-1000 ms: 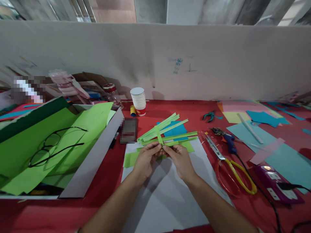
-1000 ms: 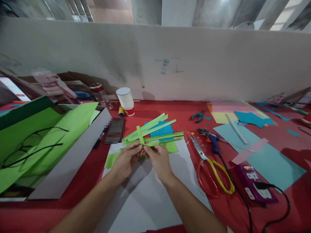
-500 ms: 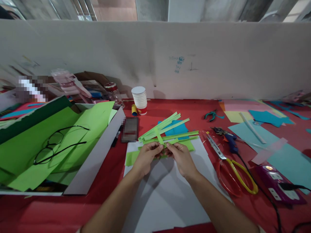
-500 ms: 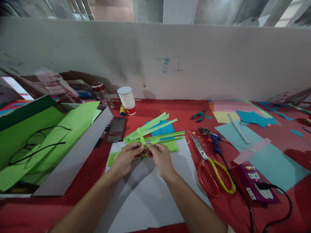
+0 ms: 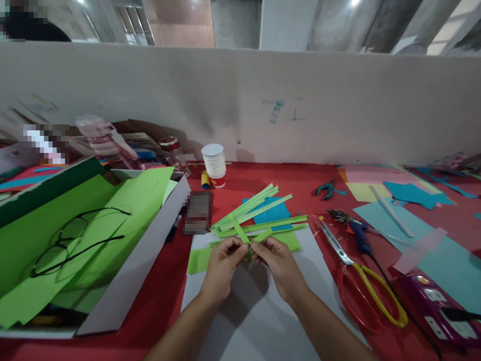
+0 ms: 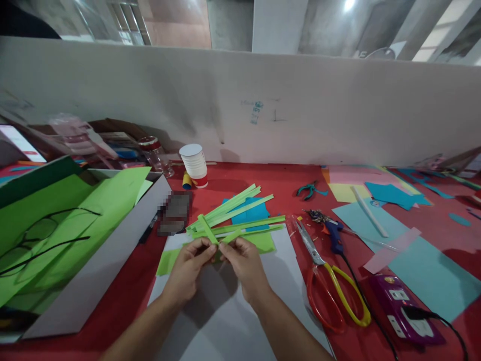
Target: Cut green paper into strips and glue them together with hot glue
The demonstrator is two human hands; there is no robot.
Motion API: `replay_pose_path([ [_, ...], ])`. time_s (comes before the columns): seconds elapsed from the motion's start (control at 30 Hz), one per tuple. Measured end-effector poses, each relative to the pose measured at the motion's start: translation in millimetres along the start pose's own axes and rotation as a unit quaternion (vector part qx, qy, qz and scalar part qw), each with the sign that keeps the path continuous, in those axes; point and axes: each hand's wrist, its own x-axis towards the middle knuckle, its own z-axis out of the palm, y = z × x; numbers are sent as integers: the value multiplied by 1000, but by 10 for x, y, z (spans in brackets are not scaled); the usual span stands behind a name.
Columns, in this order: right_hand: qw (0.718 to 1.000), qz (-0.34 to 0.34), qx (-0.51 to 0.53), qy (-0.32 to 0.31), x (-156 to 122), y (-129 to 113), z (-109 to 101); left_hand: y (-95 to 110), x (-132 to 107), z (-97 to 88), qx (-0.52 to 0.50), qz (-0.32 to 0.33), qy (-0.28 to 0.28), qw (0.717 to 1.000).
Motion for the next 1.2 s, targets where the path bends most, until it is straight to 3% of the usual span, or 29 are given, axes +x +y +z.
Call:
replay_pose_path([
  [0.17, 998, -36, -23, -41, -14, 0, -27, 6, -2, -36, -3, -2, -5, 1000],
  [0.3, 990, -84, -102, -40, -10, -6, -64, 42, 15, -29, 4, 9, -38, 999],
  [0.43, 982, -100, -155, -49, -4, -21, -92, 81, 16, -10, 21, 5, -37, 999],
  [0.87, 992, -75, -98, -11, 7, 24, -85, 111, -45, 51, -14, -21, -40, 999],
  [1.03, 995, -64, -45, -59, 9, 40, -46, 72, -56, 78, -56, -5, -16, 998],
  [1.2, 997, -64, -7, -39, 12, 39, -27, 58, -54, 115, -55, -2, -27, 998],
])
